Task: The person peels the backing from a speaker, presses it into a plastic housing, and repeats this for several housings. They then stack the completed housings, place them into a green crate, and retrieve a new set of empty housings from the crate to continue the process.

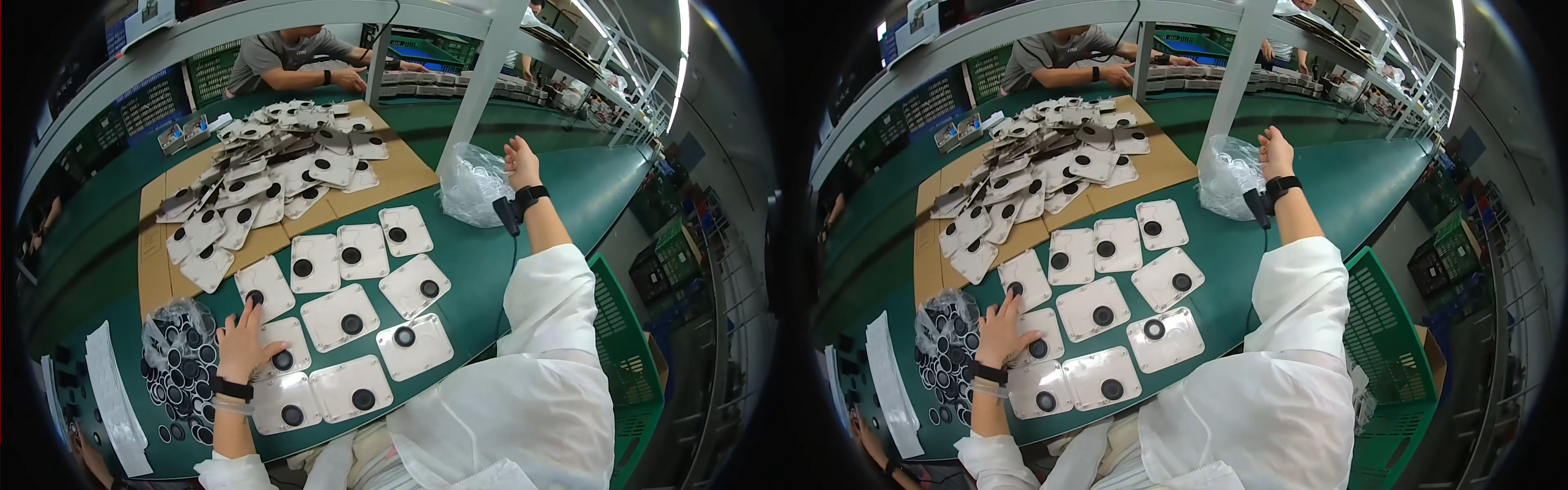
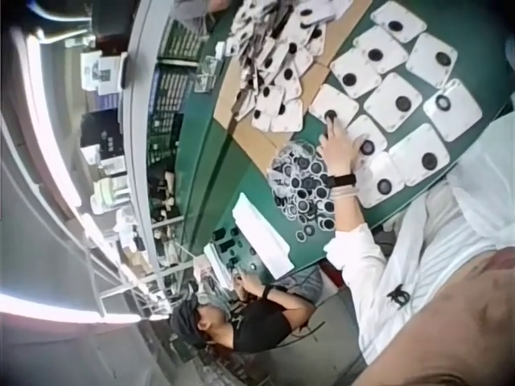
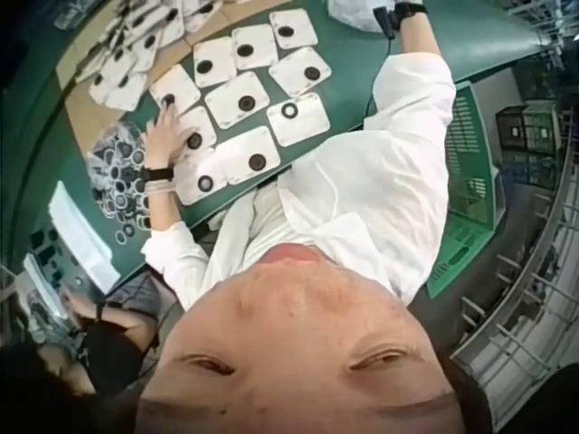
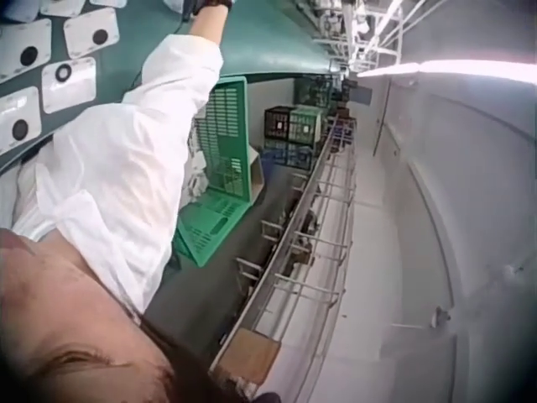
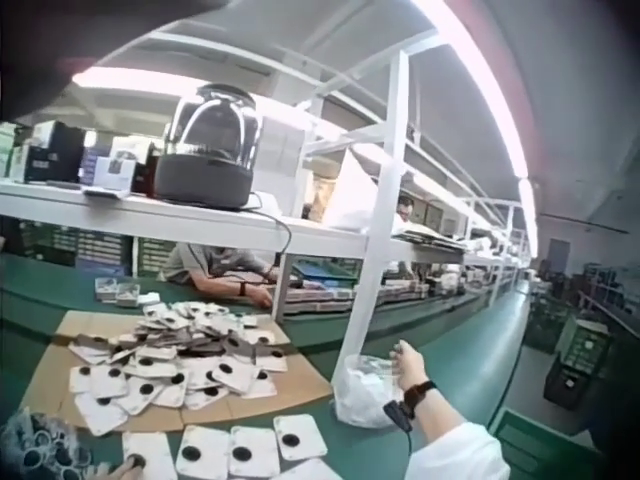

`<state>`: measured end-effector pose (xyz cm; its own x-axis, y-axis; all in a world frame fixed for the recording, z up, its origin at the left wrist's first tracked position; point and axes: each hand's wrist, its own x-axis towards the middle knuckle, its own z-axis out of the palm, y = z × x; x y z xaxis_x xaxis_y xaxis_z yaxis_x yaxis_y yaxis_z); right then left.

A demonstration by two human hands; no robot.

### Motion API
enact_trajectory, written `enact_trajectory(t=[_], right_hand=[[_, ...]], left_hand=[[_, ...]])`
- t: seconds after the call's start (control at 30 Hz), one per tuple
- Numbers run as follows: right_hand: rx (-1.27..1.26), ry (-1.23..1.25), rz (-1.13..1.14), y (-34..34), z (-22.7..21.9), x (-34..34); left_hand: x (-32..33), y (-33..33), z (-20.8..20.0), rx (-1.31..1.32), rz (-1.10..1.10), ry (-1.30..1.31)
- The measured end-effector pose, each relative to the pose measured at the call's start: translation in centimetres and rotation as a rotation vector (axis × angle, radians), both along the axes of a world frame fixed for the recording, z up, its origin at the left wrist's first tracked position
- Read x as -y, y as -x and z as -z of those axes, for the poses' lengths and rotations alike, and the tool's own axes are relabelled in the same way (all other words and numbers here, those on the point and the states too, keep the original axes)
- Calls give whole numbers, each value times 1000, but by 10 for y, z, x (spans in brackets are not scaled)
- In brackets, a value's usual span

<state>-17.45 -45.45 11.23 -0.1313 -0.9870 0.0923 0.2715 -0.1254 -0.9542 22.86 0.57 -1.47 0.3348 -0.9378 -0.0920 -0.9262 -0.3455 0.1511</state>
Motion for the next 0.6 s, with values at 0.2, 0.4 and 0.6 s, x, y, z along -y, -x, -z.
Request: enact_trajectory(t=[0.2, 0.4, 0.6], right_hand=[[39, -261, -233, 4, 3, 37], [-153, -430, -373, -4, -23, 50], [-330, -403, -550, 12, -22, 66]], left_hand=[[0, 3, -9, -13, -47, -85], [10, 8, -16, -23, -89, -142], [13, 9, -17, -16, -85, -155]])
